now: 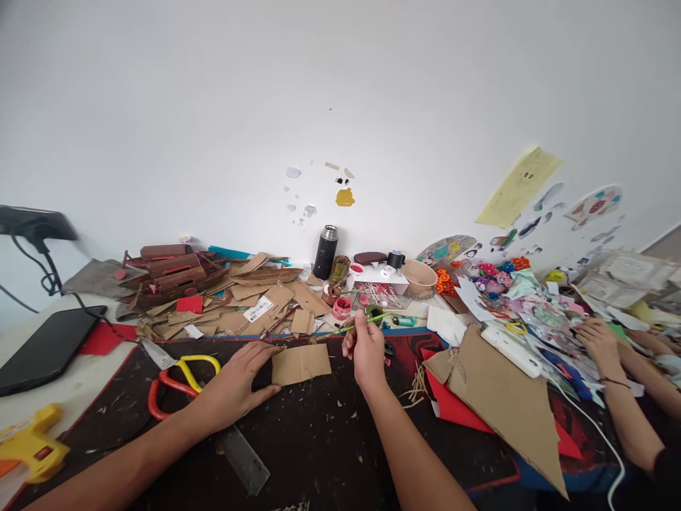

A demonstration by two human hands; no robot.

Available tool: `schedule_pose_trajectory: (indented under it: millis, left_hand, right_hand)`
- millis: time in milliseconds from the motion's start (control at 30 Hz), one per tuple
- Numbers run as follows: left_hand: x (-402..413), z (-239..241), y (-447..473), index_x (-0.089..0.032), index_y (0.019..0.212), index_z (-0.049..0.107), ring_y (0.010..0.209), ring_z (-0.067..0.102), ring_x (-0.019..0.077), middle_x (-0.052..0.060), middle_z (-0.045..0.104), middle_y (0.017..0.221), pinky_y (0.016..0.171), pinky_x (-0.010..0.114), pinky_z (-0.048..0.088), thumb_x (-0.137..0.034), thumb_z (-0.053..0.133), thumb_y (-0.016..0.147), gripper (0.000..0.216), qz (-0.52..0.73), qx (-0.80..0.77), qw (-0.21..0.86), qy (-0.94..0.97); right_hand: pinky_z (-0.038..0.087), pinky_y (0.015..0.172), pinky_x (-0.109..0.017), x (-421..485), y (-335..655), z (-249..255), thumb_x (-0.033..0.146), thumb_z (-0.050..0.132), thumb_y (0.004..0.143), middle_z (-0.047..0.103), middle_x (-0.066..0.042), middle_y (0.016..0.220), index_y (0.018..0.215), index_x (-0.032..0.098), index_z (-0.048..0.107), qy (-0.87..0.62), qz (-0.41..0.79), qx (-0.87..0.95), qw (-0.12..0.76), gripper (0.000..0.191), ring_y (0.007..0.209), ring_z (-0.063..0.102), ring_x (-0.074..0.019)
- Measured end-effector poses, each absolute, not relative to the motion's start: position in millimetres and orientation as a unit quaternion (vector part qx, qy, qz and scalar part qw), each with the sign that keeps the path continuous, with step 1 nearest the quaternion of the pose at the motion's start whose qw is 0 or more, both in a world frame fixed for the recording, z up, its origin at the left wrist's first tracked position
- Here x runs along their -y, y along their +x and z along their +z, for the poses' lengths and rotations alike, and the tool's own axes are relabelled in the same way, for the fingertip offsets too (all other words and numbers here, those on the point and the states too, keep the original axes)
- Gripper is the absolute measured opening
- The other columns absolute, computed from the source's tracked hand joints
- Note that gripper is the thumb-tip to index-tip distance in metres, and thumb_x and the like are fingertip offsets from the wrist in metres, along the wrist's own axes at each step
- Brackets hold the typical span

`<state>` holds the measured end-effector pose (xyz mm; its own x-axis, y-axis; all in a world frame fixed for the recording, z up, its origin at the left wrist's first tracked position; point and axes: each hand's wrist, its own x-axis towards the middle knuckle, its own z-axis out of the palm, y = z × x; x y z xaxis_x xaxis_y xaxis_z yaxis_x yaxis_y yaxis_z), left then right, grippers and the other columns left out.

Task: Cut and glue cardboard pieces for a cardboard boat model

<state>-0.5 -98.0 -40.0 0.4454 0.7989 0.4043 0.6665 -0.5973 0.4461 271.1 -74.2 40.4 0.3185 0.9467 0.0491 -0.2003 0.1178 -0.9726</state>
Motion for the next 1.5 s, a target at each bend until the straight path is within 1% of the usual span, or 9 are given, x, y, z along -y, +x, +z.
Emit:
schedule_pose_trajectory:
  millis: [133, 300, 500, 667, 833, 1033, 1100, 1233, 1500]
  left_hand:
    - [97.1, -42.5, -0.5, -0.025, 0.143, 0.059, 0.135, 0.063, 0.0334, 0.011, 0.071, 0.140, 0.117, 0.055, 0.052, -0.038, 0.076, 0.092, 0.055, 0.290, -0.440, 0.112, 0.842]
    - [95.4, -40.8, -1.6, -0.025, 0.144, 0.058, 0.134, 0.064, 0.0325, 0.011, 0.072, 0.139, 0.116, 0.053, 0.052, -0.040, 0.075, 0.093, 0.056, 0.294, -0.434, 0.120, 0.843]
    - [92.8, -44.9, -3.2, -0.023, 0.145, 0.057, 0.133, 0.065, 0.0332, 0.012, 0.071, 0.139, 0.116, 0.054, 0.052, -0.043, 0.075, 0.093, 0.058, 0.293, -0.428, 0.115, 0.847]
    - [91.7, -47.4, -5.1, -0.024, 0.146, 0.058, 0.136, 0.063, 0.0335, 0.012, 0.071, 0.140, 0.117, 0.053, 0.051, -0.045, 0.073, 0.094, 0.058, 0.292, -0.428, 0.104, 0.849]
    - [90.8, -47.1, -5.5, -0.024, 0.146, 0.057, 0.136, 0.063, 0.0332, 0.011, 0.071, 0.141, 0.118, 0.052, 0.050, -0.047, 0.071, 0.095, 0.058, 0.285, -0.428, 0.101, 0.852]
    - [90.4, -48.4, -5.5, -0.023, 0.144, 0.058, 0.130, 0.066, 0.0330, 0.011, 0.073, 0.137, 0.114, 0.051, 0.052, -0.051, 0.071, 0.095, 0.058, 0.287, -0.432, 0.092, 0.850]
    - [90.7, -48.0, -5.5, -0.023, 0.144, 0.058, 0.130, 0.066, 0.0326, 0.011, 0.073, 0.137, 0.113, 0.050, 0.052, -0.052, 0.070, 0.095, 0.058, 0.287, -0.429, 0.092, 0.852]
    - [91.0, -47.6, -5.4, -0.022, 0.145, 0.057, 0.131, 0.065, 0.0327, 0.012, 0.073, 0.137, 0.115, 0.050, 0.051, -0.051, 0.069, 0.096, 0.058, 0.285, -0.428, 0.090, 0.853]
    - [90.2, -48.0, -6.9, -0.022, 0.148, 0.054, 0.133, 0.064, 0.0320, 0.012, 0.071, 0.141, 0.116, 0.051, 0.050, -0.051, 0.068, 0.098, 0.060, 0.279, -0.425, 0.097, 0.856]
  right_hand:
    - [0.028, 0.034, -0.022, 75.9, 271.1, 42.8, 0.085, 0.080, 0.074, 0.045, 0.007, 0.046, 0.068, 0.023, 0.052, -0.489, 0.450, 0.383, 0.641, 0.068, 0.035, 0.044, -0.0107]
    - [0.027, 0.034, -0.021, 77.4, 273.6, 45.6, 0.085, 0.080, 0.073, 0.045, 0.008, 0.045, 0.072, 0.020, 0.061, -0.495, 0.451, 0.390, 0.633, 0.068, 0.035, 0.045, -0.0104]
    - [0.027, 0.034, -0.020, 81.9, 277.1, 34.6, 0.085, 0.079, 0.073, 0.046, 0.007, 0.046, 0.072, 0.019, 0.063, -0.507, 0.452, 0.390, 0.622, 0.068, 0.035, 0.044, -0.0099]
    - [0.028, 0.035, -0.021, 85.8, 272.4, 22.2, 0.082, 0.077, 0.078, 0.047, 0.007, 0.046, 0.074, 0.018, 0.065, -0.514, 0.467, 0.414, 0.588, 0.065, 0.034, 0.045, -0.0100]
    - [0.030, 0.036, -0.021, 80.9, 260.7, 22.4, 0.086, 0.069, 0.082, 0.049, 0.007, 0.048, 0.076, 0.020, 0.063, -0.514, 0.459, 0.436, 0.579, 0.067, 0.036, 0.048, -0.0104]
    - [0.037, 0.040, -0.024, 79.4, 246.5, 14.8, 0.088, 0.061, 0.088, 0.053, 0.005, 0.050, 0.077, 0.020, 0.065, -0.507, 0.445, 0.512, 0.532, 0.068, 0.038, 0.049, -0.0118]
    - [0.039, 0.041, -0.024, 80.8, 245.9, 12.3, 0.089, 0.059, 0.089, 0.052, 0.005, 0.050, 0.079, 0.021, 0.065, -0.505, 0.439, 0.526, 0.524, 0.069, 0.039, 0.049, -0.0124]
    - [0.038, 0.040, -0.025, 80.5, 247.5, 12.0, 0.090, 0.059, 0.087, 0.050, 0.006, 0.050, 0.079, 0.021, 0.065, -0.513, 0.438, 0.517, 0.527, 0.070, 0.038, 0.050, -0.0131]
    - [0.041, 0.043, -0.025, 79.9, 242.2, 4.2, 0.081, 0.055, 0.096, 0.053, 0.005, 0.053, 0.082, 0.022, 0.065, -0.498, 0.443, 0.541, 0.513, 0.062, 0.040, 0.051, -0.0130]
